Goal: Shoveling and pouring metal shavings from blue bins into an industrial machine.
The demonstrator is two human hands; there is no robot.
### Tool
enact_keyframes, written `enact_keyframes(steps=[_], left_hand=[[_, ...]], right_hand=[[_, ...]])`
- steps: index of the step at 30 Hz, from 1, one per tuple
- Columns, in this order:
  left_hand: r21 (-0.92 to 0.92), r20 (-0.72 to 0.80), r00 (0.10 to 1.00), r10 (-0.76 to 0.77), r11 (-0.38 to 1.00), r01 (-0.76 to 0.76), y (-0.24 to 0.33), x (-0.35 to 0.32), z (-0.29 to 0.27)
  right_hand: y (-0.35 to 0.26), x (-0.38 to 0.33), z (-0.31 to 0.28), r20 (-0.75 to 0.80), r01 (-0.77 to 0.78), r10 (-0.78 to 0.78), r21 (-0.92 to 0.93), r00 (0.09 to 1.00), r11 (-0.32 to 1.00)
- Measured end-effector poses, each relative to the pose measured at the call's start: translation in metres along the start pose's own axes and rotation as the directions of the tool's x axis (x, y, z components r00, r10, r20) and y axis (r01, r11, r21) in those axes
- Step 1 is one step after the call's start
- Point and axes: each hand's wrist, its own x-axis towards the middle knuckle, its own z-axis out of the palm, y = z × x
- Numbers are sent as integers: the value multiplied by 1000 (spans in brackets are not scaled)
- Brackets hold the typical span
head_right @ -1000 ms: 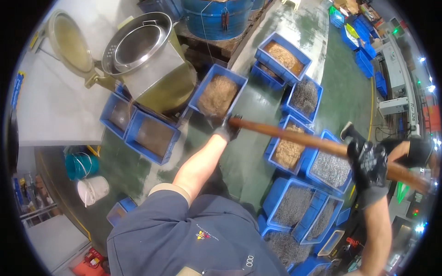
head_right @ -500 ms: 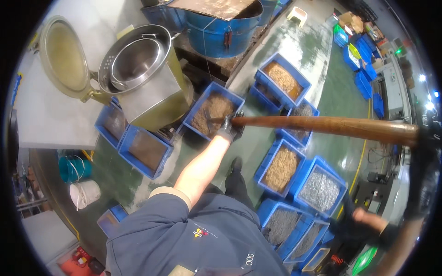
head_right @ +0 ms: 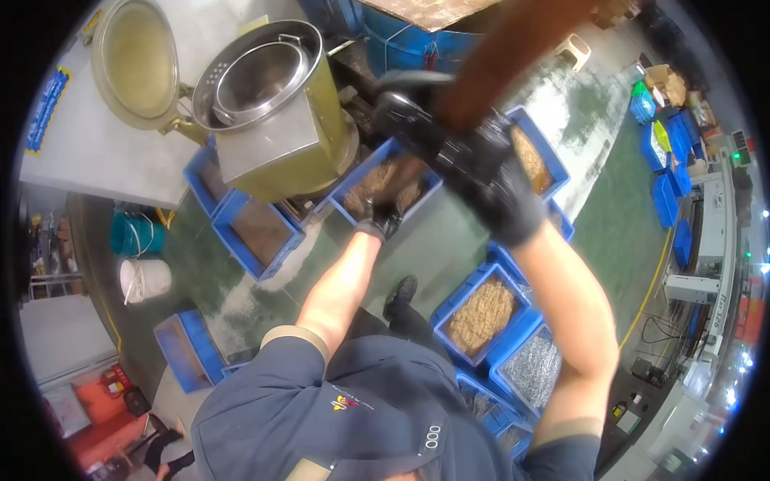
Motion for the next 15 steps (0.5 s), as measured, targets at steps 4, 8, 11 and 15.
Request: enact_keyframes(steps=[4, 8, 11, 15], left_hand=[[-122, 64, 998, 7, 993, 1, 32, -39, -9], [691, 145, 952, 270, 661, -293, 98, -107, -31], [842, 374, 826, 421, 218, -493, 142, -179, -40], [484, 729, 317, 606, -129, -866, 140, -344, 42]], right_hand=[[7, 49, 54, -135, 138, -74, 557, 988, 819], [17, 67, 118, 9, -49, 54, 590, 999, 806], [20, 66, 167, 22, 50, -62, 360, 998, 932], [82, 39, 247, -84, 380, -398, -173, 913, 908]])
